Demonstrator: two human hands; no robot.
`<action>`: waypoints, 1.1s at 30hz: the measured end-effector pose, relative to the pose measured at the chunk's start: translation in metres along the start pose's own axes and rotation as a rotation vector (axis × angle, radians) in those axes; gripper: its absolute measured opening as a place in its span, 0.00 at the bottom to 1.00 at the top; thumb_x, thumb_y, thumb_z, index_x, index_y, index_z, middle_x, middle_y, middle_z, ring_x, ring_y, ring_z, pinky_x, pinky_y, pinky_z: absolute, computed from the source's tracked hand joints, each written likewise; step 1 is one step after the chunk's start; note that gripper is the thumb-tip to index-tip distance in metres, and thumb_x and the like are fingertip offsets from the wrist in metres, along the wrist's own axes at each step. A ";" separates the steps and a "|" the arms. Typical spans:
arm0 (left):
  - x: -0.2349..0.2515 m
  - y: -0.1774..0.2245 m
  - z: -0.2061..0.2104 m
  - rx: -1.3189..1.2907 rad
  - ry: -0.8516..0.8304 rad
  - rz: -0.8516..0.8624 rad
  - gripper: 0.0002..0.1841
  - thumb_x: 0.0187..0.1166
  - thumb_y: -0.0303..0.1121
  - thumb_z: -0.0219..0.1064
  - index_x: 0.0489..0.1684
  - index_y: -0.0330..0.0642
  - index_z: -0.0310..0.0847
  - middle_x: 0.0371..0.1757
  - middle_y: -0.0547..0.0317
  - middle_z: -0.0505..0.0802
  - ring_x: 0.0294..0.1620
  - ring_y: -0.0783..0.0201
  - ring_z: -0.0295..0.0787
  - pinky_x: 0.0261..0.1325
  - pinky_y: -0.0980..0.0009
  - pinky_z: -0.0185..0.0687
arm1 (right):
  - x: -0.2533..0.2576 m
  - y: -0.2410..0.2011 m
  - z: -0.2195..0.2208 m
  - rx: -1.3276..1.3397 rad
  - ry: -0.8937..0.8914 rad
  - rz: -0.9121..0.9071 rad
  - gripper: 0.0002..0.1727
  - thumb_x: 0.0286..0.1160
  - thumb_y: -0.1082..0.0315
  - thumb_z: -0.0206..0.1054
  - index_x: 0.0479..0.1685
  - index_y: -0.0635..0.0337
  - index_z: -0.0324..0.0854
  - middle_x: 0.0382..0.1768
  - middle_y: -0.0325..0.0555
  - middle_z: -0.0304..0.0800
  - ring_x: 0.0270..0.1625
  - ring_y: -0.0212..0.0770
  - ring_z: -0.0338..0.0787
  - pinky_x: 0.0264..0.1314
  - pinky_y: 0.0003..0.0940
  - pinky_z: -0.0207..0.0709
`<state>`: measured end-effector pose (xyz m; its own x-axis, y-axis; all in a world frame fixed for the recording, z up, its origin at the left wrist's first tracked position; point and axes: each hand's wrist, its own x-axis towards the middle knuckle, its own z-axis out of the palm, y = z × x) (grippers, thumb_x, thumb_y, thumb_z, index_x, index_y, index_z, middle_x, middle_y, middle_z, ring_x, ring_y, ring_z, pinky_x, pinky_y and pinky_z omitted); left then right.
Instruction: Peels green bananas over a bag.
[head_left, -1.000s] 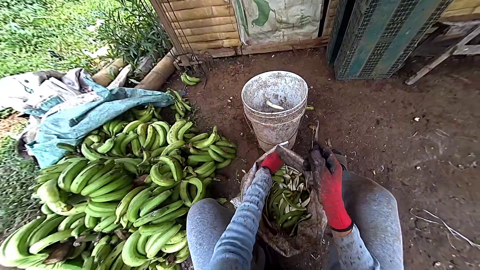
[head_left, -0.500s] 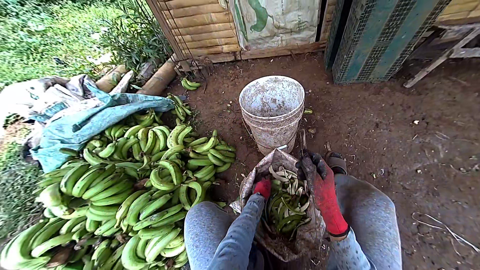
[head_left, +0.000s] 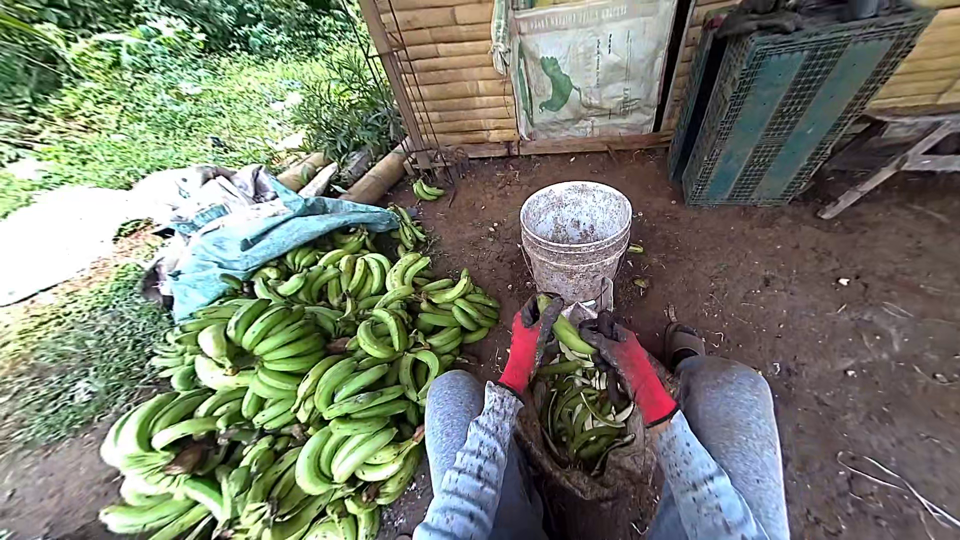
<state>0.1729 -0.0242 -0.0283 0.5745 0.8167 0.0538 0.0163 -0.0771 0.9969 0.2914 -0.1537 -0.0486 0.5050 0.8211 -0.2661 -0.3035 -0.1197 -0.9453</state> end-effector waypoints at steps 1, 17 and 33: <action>-0.004 -0.001 0.002 -0.028 -0.018 -0.030 0.19 0.89 0.37 0.60 0.68 0.33 0.75 0.42 0.55 0.89 0.37 0.70 0.86 0.43 0.72 0.84 | -0.004 0.001 0.005 -0.013 -0.024 0.002 0.17 0.84 0.62 0.68 0.63 0.63 0.81 0.24 0.39 0.82 0.15 0.27 0.74 0.18 0.22 0.71; -0.011 -0.038 -0.030 -0.496 -0.096 -0.254 0.22 0.95 0.39 0.40 0.68 0.36 0.77 0.38 0.53 0.91 0.29 0.66 0.87 0.33 0.72 0.86 | -0.007 0.030 0.015 -1.063 -0.191 -0.404 0.24 0.83 0.60 0.59 0.75 0.54 0.81 0.68 0.59 0.85 0.71 0.57 0.85 0.76 0.54 0.75; 0.004 -0.054 -0.042 -0.352 0.198 -0.213 0.22 0.96 0.41 0.40 0.64 0.37 0.78 0.39 0.54 0.90 0.34 0.65 0.87 0.39 0.69 0.86 | 0.002 0.023 0.022 -0.897 -0.098 -0.483 0.23 0.85 0.52 0.60 0.71 0.52 0.85 0.62 0.51 0.90 0.65 0.47 0.89 0.73 0.48 0.80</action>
<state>0.1399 0.0068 -0.0794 0.4201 0.8897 -0.1789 -0.1821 0.2758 0.9438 0.2680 -0.1426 -0.0665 0.3328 0.9294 0.1595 0.6515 -0.1043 -0.7514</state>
